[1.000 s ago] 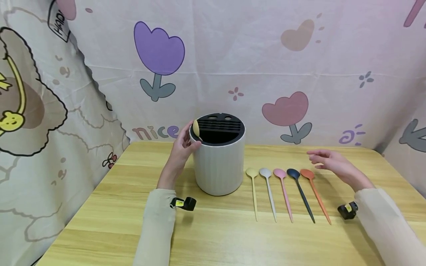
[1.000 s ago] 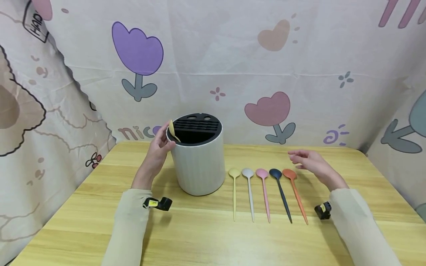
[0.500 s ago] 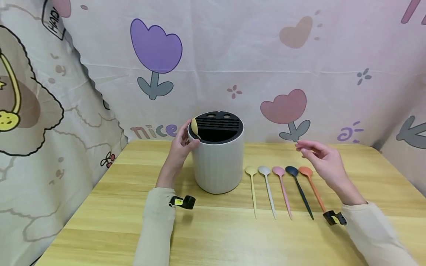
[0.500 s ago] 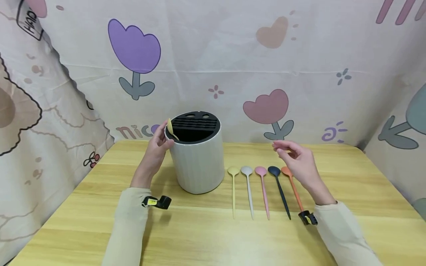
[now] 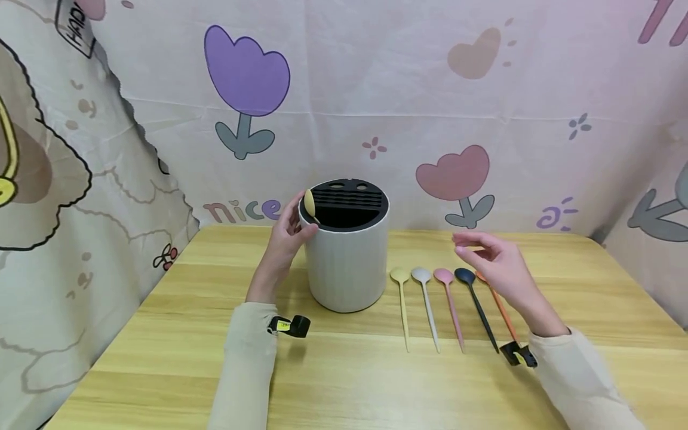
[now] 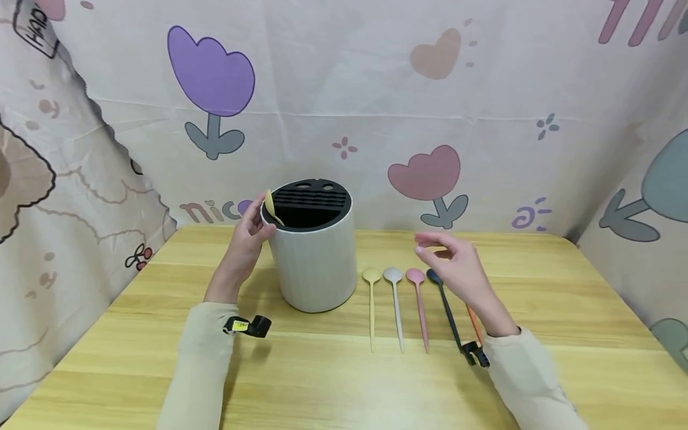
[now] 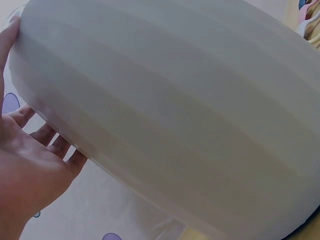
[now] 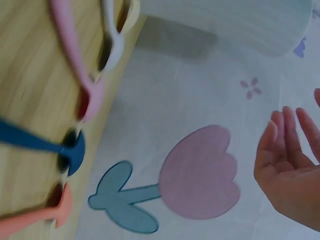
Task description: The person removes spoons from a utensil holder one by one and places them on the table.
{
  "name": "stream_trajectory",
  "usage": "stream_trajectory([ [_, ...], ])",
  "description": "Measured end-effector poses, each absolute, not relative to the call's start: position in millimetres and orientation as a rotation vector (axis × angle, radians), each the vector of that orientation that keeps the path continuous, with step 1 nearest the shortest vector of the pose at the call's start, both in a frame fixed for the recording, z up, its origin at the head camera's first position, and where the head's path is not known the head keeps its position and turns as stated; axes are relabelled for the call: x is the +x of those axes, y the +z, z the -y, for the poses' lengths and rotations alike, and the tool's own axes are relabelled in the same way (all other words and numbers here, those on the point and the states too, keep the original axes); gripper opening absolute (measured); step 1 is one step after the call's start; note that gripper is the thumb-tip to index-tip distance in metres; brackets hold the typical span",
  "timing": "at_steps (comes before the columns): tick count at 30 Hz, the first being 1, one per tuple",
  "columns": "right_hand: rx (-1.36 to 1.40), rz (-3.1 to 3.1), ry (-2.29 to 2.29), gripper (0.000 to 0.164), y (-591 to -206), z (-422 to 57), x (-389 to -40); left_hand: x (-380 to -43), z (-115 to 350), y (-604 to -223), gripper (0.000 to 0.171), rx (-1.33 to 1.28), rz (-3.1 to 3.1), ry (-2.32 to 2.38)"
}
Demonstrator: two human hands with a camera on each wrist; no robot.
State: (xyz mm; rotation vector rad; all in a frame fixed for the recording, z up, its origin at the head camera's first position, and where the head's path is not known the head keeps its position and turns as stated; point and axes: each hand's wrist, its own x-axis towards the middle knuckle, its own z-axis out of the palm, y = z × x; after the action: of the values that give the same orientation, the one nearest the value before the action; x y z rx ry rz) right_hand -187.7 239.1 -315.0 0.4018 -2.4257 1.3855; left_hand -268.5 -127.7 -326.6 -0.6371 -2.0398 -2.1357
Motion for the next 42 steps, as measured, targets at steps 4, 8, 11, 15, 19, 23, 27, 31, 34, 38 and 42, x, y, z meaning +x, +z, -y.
stream_trajectory([
  [4, 0.449, 2.463, 1.373, 0.032, -309, -222, -186, -267, 131, -325, 0.096, -0.625, 2.044, -2.122],
  [8, 0.472, 2.482, 1.417, 0.034, -300, -206, -182, -266, 134, -324, 0.091, -0.633, 2.056, -2.106],
  [11, 0.493, 2.481, 1.512, 0.035, -294, -193, -179, -267, 133, -324, 0.090, -0.635, 2.061, -2.102],
  [15, 0.569, 2.445, 1.590, 0.034, -286, -172, -177, -269, 130, -325, 0.096, -0.644, 2.062, -2.116],
  [19, 0.682, 2.402, 1.549, 0.032, -273, -147, -182, -269, 126, -327, 0.105, -0.658, 2.058, -2.141],
  [23, 0.815, 2.346, 1.534, 0.029, -257, -121, -197, -268, 124, -327, 0.108, -0.657, 2.057, -2.134],
  [27, 0.871, 2.386, 1.604, 0.029, -243, -102, -214, -267, 124, -326, 0.105, -0.649, 2.065, -2.128],
  [31, 0.827, 2.490, 1.697, 0.032, -229, -87, -227, -267, 126, -325, 0.093, -0.632, 2.079, -2.132],
  [34, 0.781, 2.576, 1.698, 0.034, -220, -77, -235, -268, 127, -326, 0.088, -0.639, 2.074, -2.143],
  [38, 0.753, 2.673, 1.595, 0.035, -212, -66, -244, -269, 128, -327, 0.095, -0.661, 2.045, -2.159],
  [42, 0.760, 2.689, 1.569, 0.036, -207, -61, -253, -270, 128, -327, 0.099, -0.684, 2.021, -2.162],
])
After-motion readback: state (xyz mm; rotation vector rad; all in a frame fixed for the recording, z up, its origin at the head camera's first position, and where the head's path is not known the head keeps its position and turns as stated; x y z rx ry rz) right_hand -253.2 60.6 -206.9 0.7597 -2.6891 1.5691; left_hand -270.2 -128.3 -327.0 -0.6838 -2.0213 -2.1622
